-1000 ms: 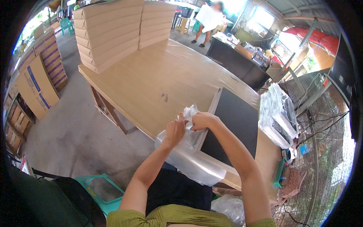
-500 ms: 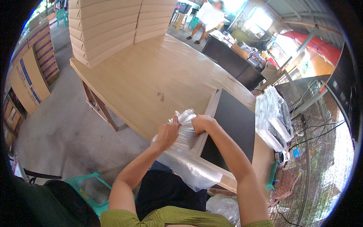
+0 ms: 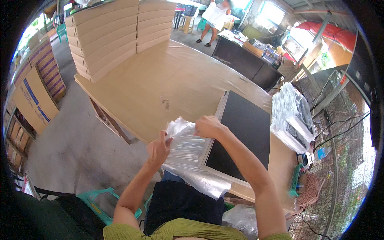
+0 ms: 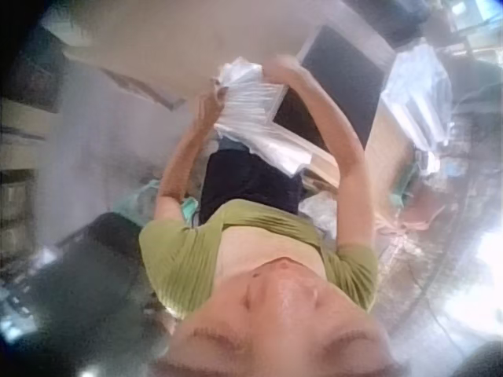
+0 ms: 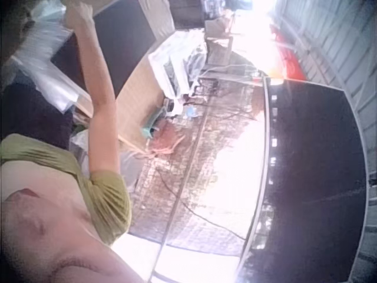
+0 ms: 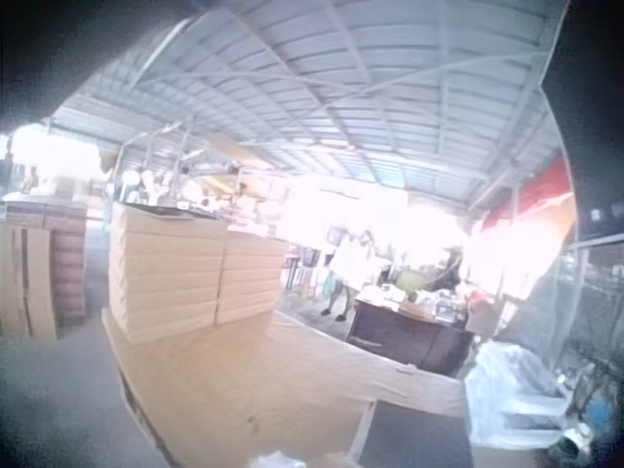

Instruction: The person prepares plastic bags and then places large black foam boards into them one by one.

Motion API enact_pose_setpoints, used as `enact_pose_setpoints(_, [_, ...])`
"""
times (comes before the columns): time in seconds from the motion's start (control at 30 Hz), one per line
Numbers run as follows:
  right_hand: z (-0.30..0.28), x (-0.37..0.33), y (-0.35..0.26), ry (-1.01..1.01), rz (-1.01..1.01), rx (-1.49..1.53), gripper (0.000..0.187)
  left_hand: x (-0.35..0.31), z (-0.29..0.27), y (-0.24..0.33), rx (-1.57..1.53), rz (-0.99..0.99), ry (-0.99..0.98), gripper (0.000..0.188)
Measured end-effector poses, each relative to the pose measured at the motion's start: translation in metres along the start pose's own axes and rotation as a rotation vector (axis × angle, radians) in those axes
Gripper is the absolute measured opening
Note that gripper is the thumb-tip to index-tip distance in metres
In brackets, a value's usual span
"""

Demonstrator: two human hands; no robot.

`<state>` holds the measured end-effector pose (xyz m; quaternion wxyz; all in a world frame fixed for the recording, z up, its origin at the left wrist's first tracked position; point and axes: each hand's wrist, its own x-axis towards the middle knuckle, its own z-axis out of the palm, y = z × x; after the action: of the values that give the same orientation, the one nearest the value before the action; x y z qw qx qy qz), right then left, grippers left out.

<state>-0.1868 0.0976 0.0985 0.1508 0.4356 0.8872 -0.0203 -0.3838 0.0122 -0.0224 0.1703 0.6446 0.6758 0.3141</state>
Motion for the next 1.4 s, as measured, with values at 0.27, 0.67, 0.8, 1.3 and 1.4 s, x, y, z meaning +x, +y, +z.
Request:
enact_pose_setpoints(0.27, [-0.068, -0.179, -0.044, 0.932, -0.134, 0.566, 0.029, 0.005, -0.027, 0.003, 0.234, 0.257, 0.389, 0.037])
enact_pose_setpoints(0.67, [0.036, -0.278, -0.066, 0.931, 0.269, 0.883, 0.030, 0.037, 0.003, 0.055, 0.091, 0.364, 0.284, 0.012])
enact_pose_setpoints(0.8, [0.005, -0.255, -0.051, 0.906, 0.141, 0.813, 0.027, 0.069, -0.015, 0.047, -0.651, -0.049, -0.325, 0.017])
enact_pose_setpoints(1.3, [-0.006, -0.009, 0.018, 0.633, 0.058, 0.608, 0.028, 0.103, 0.007, 0.037, -0.705, 0.318, -0.113, 0.028])
enact_pose_setpoints(1.4, [0.009, 0.006, 0.033, 0.562, 0.066, 0.643, 0.019, 0.101, 0.013, 0.050, -0.837, 0.232, -0.164, 0.027])
